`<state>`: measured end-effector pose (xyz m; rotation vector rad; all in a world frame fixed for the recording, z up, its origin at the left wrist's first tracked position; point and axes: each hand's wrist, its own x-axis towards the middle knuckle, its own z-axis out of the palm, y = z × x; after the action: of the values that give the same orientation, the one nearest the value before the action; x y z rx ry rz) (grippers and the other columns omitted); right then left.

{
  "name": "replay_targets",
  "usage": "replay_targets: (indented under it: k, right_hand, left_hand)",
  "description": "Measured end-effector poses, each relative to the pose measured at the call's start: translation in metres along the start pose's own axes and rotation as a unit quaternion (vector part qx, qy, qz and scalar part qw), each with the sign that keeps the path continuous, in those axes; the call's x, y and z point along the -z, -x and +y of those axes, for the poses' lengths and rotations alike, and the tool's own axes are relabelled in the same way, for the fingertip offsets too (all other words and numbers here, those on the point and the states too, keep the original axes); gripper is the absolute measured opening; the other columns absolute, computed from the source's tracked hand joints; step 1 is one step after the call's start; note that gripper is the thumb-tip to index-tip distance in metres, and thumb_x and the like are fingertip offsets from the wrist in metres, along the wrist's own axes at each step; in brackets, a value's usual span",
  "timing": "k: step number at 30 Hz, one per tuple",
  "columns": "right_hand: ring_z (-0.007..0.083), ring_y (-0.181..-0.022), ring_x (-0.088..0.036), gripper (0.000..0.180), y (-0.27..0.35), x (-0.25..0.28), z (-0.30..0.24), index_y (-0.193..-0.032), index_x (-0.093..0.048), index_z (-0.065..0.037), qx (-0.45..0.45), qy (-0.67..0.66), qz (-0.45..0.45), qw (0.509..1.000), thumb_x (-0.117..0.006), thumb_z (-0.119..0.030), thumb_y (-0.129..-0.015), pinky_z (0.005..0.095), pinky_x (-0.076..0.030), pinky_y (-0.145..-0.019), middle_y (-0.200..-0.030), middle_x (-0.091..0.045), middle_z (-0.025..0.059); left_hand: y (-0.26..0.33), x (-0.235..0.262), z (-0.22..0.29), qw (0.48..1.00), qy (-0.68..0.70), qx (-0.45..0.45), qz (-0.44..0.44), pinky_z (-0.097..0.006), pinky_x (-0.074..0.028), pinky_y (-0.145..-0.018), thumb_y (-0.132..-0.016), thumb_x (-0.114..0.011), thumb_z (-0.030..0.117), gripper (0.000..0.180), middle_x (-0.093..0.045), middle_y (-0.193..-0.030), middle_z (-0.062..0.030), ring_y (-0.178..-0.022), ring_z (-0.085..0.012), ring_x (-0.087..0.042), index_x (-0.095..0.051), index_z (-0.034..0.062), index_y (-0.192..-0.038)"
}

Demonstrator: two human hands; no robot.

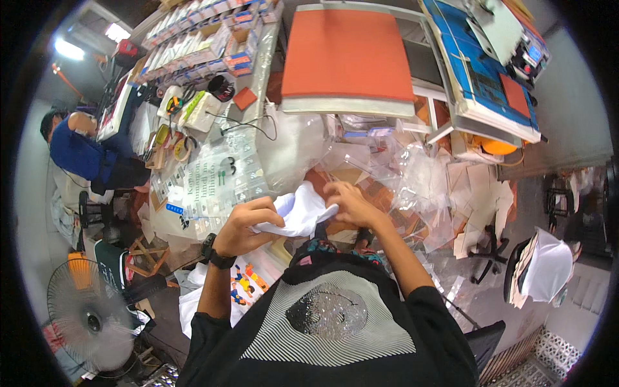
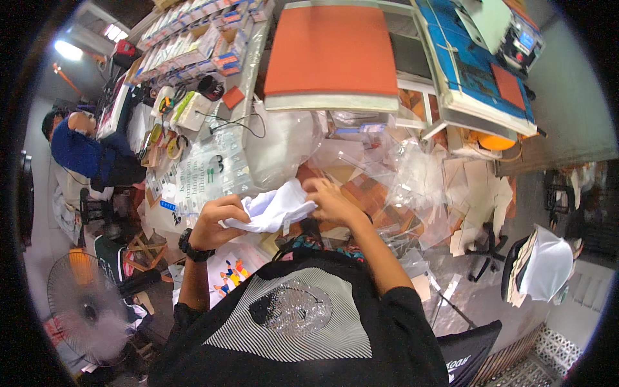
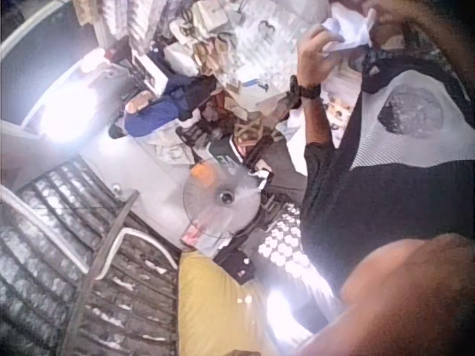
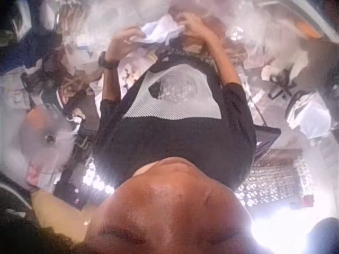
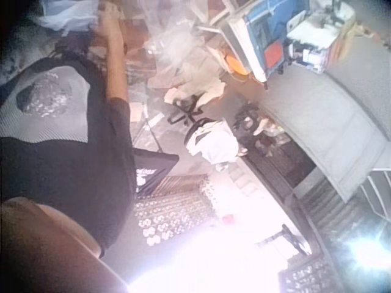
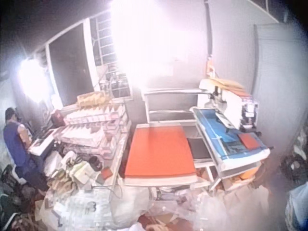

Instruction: The person trims a printed design with scissors, aligns it onto a shirt on a heat press, and then prepares a second white shirt by aligning it on the press and positioning a small tag.

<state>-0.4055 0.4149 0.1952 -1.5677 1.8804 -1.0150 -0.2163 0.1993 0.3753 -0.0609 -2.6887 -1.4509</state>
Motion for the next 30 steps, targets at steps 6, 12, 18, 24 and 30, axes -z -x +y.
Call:
replay_targets:
  k: [6, 12, 18, 24, 30]
  right_hand:
    - [0.0212, -0.087, -0.061, 0.022, 0.042, 0.060, -0.081, -0.093, -0.064, -0.003, -0.187, -0.163, 0.021, 0.969, -0.072, -0.005, -0.073, 0.0322, -0.047, -0.079, -0.085, -0.064, 0.0075]
    - [0.0130, -0.076, -0.056, 0.025, 0.030, 0.137, -0.155, -0.094, -0.064, -0.001, -0.111, 0.097, 0.130, 0.980, -0.076, -0.013, -0.076, 0.0277, -0.044, -0.071, -0.083, -0.062, 0.0062]
    - [0.0095, -0.078, -0.050, 0.029, 0.092, 0.196, -0.129, -0.093, -0.063, -0.002, -0.198, 0.003, 0.234, 0.952, -0.079, -0.021, -0.079, 0.0247, -0.041, -0.071, -0.086, -0.055, -0.0004]
    - [0.0093, -0.081, -0.050, 0.010, 0.114, 0.245, -0.135, -0.088, -0.063, -0.001, -0.098, 0.027, 0.334, 0.937, -0.071, -0.008, -0.086, 0.0224, -0.040, -0.075, -0.087, -0.055, -0.0010]
    - [0.0084, -0.080, -0.053, 0.014, 0.115, 0.259, -0.098, -0.087, -0.064, 0.001, -0.099, 0.080, 0.489, 0.863, -0.073, -0.010, -0.086, 0.0207, -0.041, -0.076, -0.085, -0.059, 0.0005]
  left_hand:
    - [0.059, 0.061, -0.032, 0.988, -0.127, 0.015, 0.086, -0.032, -0.040, -0.058, -0.064, -0.084, 0.006, 0.024, -0.058, -0.072, -0.0055, -0.063, -0.0212, -0.056, -0.065, 0.0053, -0.079]
    - [0.062, 0.111, -0.023, 0.960, -0.107, -0.136, 0.219, -0.034, -0.036, -0.061, -0.066, -0.086, 0.021, 0.030, -0.052, -0.067, -0.0062, -0.066, -0.0219, -0.049, -0.062, 0.0055, -0.075]
    - [0.045, 0.096, -0.023, 0.962, -0.159, -0.012, 0.221, -0.032, -0.045, -0.062, -0.065, -0.085, 0.009, 0.027, -0.059, -0.073, -0.0081, -0.064, -0.0192, -0.058, -0.063, 0.0015, -0.078]
    - [0.026, 0.112, -0.011, 0.937, -0.234, -0.068, 0.250, -0.026, -0.045, -0.070, -0.075, -0.074, 0.001, 0.015, -0.059, -0.080, -0.0040, -0.073, -0.0125, -0.056, -0.062, 0.0011, -0.085]
    - [-0.011, 0.098, -0.008, 0.844, -0.254, -0.070, 0.467, -0.029, -0.047, -0.076, -0.079, -0.070, 0.004, 0.011, -0.061, -0.084, -0.0057, -0.081, -0.0163, -0.060, -0.061, 0.0007, -0.086]
